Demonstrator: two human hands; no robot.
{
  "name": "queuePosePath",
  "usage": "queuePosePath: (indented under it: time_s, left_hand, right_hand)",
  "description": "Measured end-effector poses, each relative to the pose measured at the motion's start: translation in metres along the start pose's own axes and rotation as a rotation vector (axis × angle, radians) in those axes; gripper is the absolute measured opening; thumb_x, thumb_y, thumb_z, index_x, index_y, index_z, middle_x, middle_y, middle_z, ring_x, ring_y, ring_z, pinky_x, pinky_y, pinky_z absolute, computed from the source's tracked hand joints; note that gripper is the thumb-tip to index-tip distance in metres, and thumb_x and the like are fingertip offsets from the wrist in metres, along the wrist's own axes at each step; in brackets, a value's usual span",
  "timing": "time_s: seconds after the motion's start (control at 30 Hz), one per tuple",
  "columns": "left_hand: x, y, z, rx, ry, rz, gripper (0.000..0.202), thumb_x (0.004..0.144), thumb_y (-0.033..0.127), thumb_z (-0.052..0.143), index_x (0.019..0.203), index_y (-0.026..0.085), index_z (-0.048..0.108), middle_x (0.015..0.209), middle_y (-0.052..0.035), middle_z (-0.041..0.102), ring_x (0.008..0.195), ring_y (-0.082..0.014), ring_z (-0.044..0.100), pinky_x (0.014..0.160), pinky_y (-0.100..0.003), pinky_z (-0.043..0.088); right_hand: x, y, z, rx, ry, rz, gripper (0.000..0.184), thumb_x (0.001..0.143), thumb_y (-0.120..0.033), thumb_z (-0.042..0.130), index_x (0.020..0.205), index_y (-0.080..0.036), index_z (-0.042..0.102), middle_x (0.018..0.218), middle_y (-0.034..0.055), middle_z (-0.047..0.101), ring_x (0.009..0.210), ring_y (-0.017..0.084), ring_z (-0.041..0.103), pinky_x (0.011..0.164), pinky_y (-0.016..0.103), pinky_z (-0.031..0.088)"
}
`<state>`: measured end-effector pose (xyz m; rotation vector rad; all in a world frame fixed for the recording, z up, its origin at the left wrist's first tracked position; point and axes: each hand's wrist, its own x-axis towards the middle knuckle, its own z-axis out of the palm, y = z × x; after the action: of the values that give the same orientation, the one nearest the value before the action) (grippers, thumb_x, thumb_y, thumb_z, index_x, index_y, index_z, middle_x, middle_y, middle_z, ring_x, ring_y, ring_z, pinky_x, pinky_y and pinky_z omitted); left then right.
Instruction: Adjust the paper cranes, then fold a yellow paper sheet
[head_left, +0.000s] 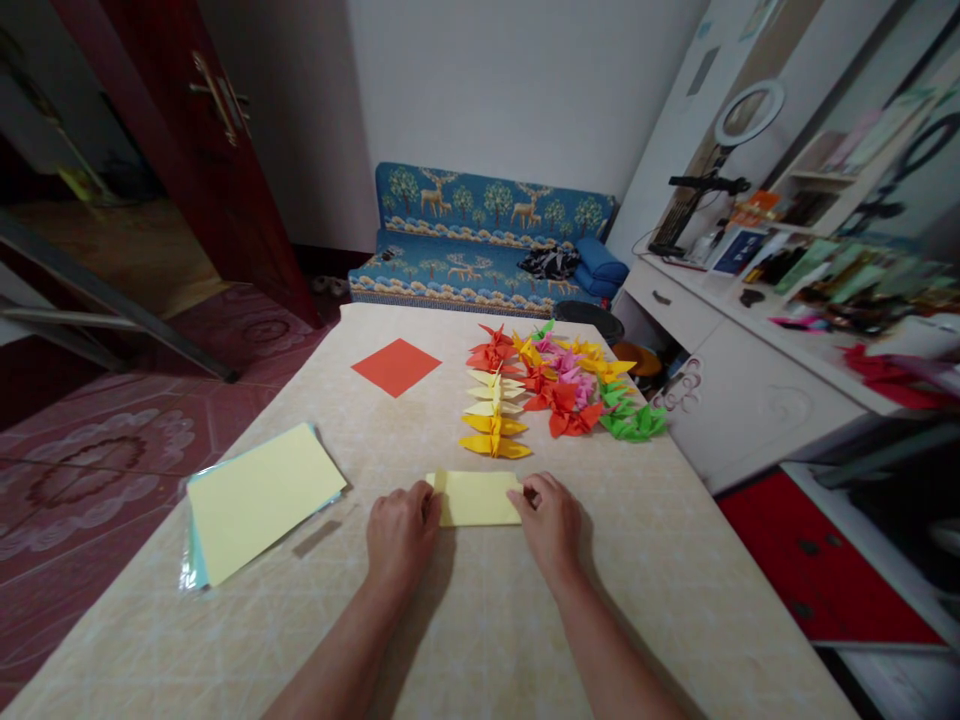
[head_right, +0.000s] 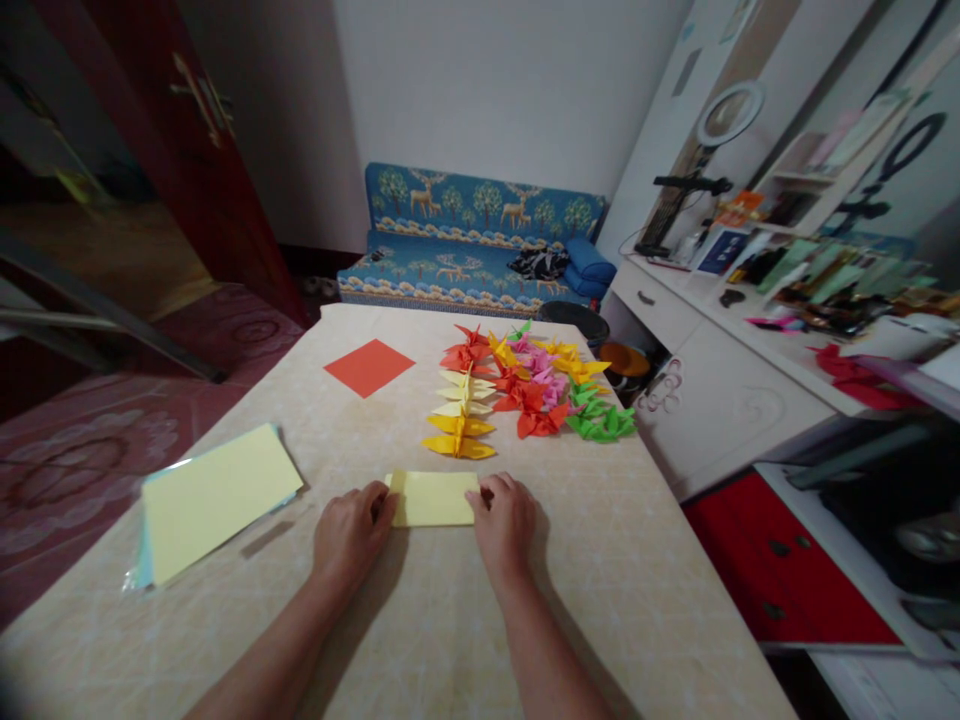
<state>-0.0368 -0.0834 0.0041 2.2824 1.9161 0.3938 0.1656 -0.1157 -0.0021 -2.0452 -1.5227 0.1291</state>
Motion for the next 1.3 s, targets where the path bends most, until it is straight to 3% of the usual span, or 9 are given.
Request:
queuePosePath:
  time_s: [0.2, 0.53, 0.7, 0.8, 0.93, 1.3]
  left_hand:
    - [0.001, -0.002, 0.002, 0.008, -0.007, 0.002, 0.025, 0.089, 0.032, 0.040, 0.083, 0.021, 0.062, 0.074, -0.0066, 0.066, 0.069, -0.0195, 0.058, 0.061, -0.028, 0.029]
    - [0.003, 0.001, 0.002, 0.026, -0.009, -0.074, 0.022, 0.085, 0.035, 0.045, 0.082, 0.022, 0.062, 0.073, -0.0056, 0.066, 0.067, -0.0198, 0.057, 0.056, -0.028, 0.025]
    - [0.002, 0.001, 0.001, -0.032, 0.034, -0.021, 0.022, 0.086, 0.033, 0.044, 0.076, 0.021, 0.060, 0.080, -0.0035, 0.064, 0.067, -0.0167, 0.056, 0.055, -0.028, 0.025]
    - [0.002, 0.001, 0.001, -0.041, 0.040, -0.032, 0.022, 0.086, 0.033, 0.044, 0.075, 0.020, 0.059, 0.080, -0.0035, 0.063, 0.066, -0.0164, 0.055, 0.055, -0.028, 0.025]
    - [0.002, 0.001, 0.002, -0.061, 0.055, -0.050, 0.021, 0.085, 0.033, 0.045, 0.075, 0.020, 0.058, 0.078, -0.0033, 0.064, 0.066, -0.0166, 0.055, 0.056, -0.028, 0.025]
    - [0.003, 0.002, 0.001, -0.091, 0.029, -0.098, 0.017, 0.087, 0.030, 0.043, 0.084, 0.020, 0.058, 0.084, -0.0036, 0.067, 0.070, -0.0182, 0.058, 0.057, -0.028, 0.025]
  right_hand:
    - [0.009, -0.002, 0.004, -0.106, -0.032, 0.039, 0.015, 0.076, -0.032, 0.063, 0.066, -0.023, 0.057, 0.070, -0.0029, 0.063, 0.064, 0.013, 0.054, 0.057, 0.024, 0.030]
    - [0.019, -0.006, 0.005, -0.197, -0.128, 0.105, 0.015, 0.074, -0.033, 0.066, 0.065, -0.023, 0.059, 0.069, -0.0005, 0.065, 0.062, 0.014, 0.057, 0.052, 0.025, 0.025]
    - [0.026, -0.008, 0.000, -0.188, -0.195, 0.155, 0.015, 0.073, -0.033, 0.067, 0.064, -0.023, 0.059, 0.069, -0.0005, 0.066, 0.063, 0.015, 0.059, 0.051, 0.024, 0.025]
    - [0.029, -0.007, -0.001, -0.158, -0.222, 0.177, 0.013, 0.071, -0.033, 0.069, 0.073, -0.024, 0.060, 0.071, -0.0014, 0.066, 0.062, 0.014, 0.059, 0.051, 0.023, 0.026]
    - [0.031, -0.003, 0.000, -0.112, -0.213, 0.149, 0.029, 0.069, -0.029, 0.071, 0.094, -0.027, 0.057, 0.073, -0.0028, 0.065, 0.064, 0.013, 0.059, 0.052, 0.023, 0.028]
    - [0.049, -0.010, -0.010, -0.134, -0.393, 0.112, 0.031, 0.066, -0.026, 0.071, 0.093, -0.028, 0.057, 0.070, -0.0044, 0.062, 0.062, 0.013, 0.057, 0.053, 0.022, 0.028]
